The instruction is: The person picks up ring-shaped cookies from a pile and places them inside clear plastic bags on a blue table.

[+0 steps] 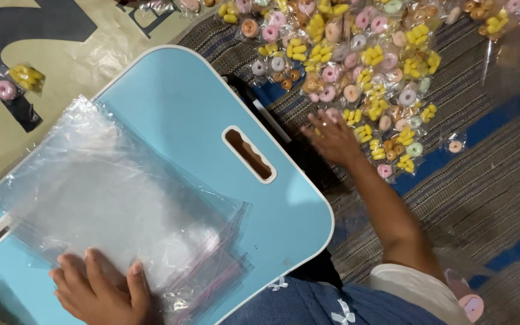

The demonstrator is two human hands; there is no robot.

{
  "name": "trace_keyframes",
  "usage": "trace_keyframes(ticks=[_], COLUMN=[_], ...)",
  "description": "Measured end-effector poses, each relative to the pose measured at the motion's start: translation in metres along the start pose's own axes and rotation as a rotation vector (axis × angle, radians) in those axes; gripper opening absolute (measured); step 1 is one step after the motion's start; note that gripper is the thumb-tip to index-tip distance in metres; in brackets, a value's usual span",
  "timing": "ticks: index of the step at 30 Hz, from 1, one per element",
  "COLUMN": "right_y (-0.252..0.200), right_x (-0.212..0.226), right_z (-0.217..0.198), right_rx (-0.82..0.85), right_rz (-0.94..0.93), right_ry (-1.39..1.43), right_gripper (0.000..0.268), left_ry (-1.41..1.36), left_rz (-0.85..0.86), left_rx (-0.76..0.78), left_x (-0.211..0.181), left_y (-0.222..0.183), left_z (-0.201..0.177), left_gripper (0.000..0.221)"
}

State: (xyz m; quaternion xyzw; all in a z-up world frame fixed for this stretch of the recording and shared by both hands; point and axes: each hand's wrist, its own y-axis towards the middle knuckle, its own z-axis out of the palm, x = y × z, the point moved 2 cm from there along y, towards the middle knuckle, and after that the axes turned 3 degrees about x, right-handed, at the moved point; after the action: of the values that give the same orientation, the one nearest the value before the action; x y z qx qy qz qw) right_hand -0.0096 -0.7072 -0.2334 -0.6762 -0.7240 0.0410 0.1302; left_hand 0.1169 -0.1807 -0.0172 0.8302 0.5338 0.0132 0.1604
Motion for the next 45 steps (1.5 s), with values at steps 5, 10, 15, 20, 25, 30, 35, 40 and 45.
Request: trace_keyframes(ticks=[5,10,15,20,25,30,35,40,45], right_y=[-0.011,-0.009,-0.068,-0.105,-0.066,-0.051,-0.105,-0.153,-0.142], right_x=[-0.052,-0.030,-0.003,0.034,0.034,0.016,0.004,0.045,0.045], right_z=[-0.038,-0.063,-0.009,0.054,0.039,0.005,0.031,0.085,0.107], right_rx=[-0.166,-0.421,-0.572,-0.424,-0.451,-0.528,-0.797,-0.214,0.065], right_rz=[0.612,0.725,1.044,1.609,1.396,0.994,0.924,0.595,0.573], right_ry=[0.046,0.142,0.175,0.389,0.411,0.299,0.166,-0.128,-0.035], right_gripper=[0.068,0.046,0.042,0.070,0.061,0.038,0.027,0.068,0.090], left_ry=[-0.035,-0.066,-0.058,0.125,-0.033,-0.110,-0.019,-0.059,0.007], left_rz=[-0.016,0.011,0.037,0.095,0.019,0.039,0.047,0.073,0.126], left_rx=[-0.002,0.000,0.028,0.137,0.182,0.086,0.106,0.045,0.055], left_x=[-0.001,0.005,-0.002,-0.032,-0.013,-0.009,-0.009,-0.011,-0.013], left_y=[-0.001,-0.004,-0.002,0.030,0.006,0.009,0.006,0.008,0.008], left_z=[-0.001,0.000,-0.005,-0.031,-0.017,-0.010,-0.014,-0.009,-0.015], left_gripper=[0.074,0.074,0.077,0.069,0.085,0.083,0.082,0.081,0.078])
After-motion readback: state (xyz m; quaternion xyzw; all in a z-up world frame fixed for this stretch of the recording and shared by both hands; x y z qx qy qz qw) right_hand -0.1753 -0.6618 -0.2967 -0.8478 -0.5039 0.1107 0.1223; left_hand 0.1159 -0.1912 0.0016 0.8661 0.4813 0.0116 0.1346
